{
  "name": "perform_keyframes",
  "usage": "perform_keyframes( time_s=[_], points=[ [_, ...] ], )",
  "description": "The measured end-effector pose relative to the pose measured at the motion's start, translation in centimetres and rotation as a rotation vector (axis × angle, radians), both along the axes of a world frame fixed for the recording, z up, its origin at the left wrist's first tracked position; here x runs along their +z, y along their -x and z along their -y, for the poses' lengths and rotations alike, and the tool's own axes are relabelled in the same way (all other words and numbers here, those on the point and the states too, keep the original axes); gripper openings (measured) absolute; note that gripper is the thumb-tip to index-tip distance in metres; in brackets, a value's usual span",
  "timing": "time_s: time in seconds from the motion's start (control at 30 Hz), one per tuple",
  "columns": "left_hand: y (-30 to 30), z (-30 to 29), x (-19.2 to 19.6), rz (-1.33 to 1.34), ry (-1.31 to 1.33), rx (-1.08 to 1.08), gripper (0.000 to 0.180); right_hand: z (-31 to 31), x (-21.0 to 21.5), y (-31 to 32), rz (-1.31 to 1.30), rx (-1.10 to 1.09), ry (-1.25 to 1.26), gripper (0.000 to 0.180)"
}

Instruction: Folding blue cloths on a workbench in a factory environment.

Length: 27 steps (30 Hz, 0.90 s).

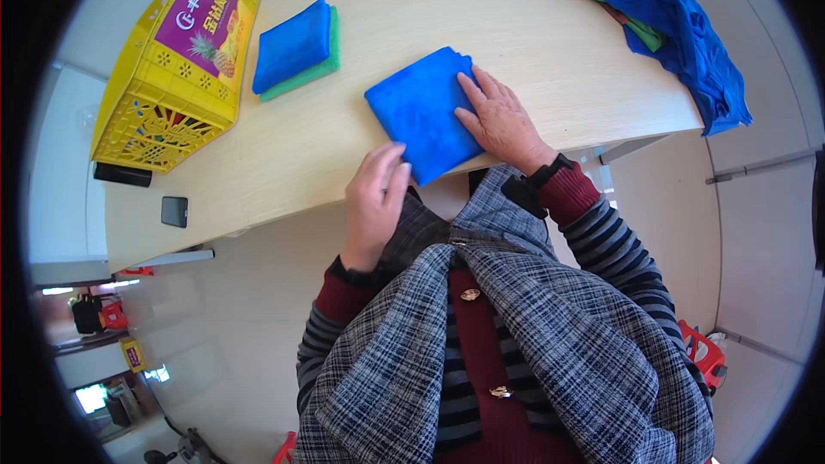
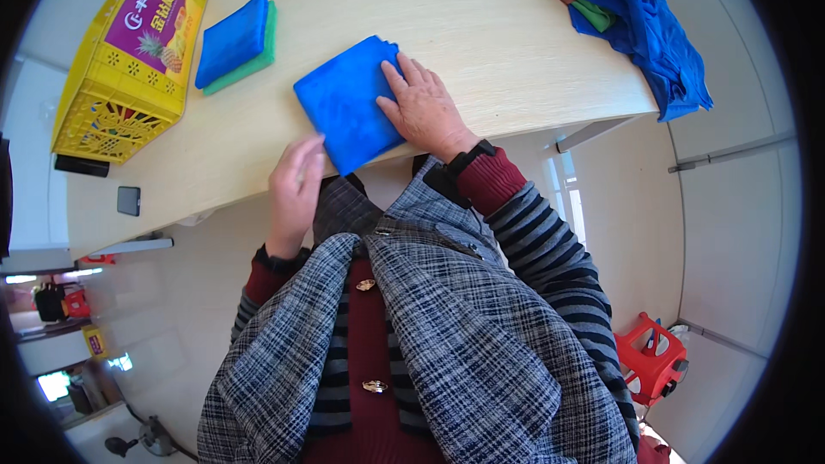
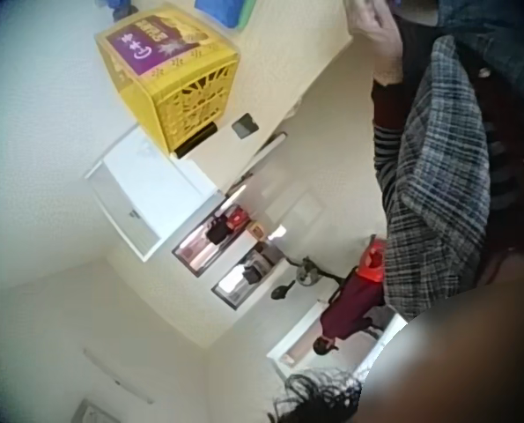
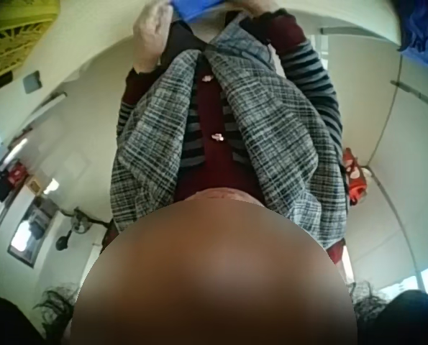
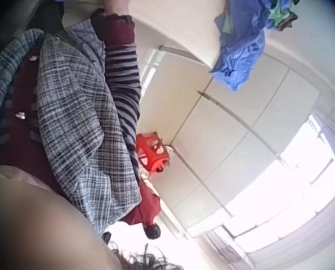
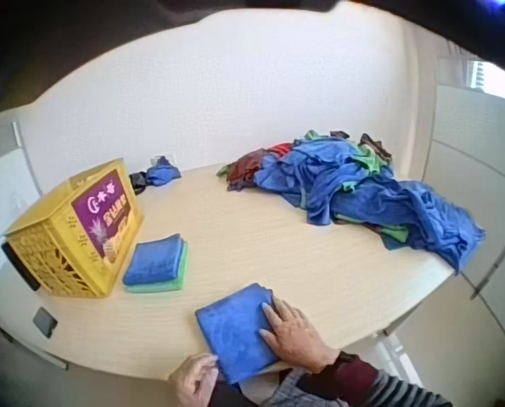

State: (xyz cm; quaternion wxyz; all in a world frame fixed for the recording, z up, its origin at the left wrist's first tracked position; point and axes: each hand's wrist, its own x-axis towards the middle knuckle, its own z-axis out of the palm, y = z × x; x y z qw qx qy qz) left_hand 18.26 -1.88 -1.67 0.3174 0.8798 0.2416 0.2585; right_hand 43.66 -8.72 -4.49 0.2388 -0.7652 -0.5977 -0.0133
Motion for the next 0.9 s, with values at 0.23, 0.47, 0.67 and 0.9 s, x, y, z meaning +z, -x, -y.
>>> perform_keyframes(
  time_s=[0.23,0.47,0.67,0.9],
  points=[
    [7.9,1.3,-3.3,0.156,1.222,0.416,0.042,-1.9,1.0,6.8,-0.032,0.387,-0.057,0.059],
    [7.3,2.5,-3.5,0.862,1.452,0.285,0.059,-1.6,2.1,9.6,-0.092,0.59,-0.044,0.057],
    [8.4,-0.2,0.4,0.777,1.48,0.358,0.052,1.8,0.8,4.0,-0.102,0.381,-0.076,0.049],
    [6.2,-13.9,9.4,0.734,1.126,0.373,0.041,3.6,0.1,1.4,0.055,0.169,-0.13,0.041]
  ],
)
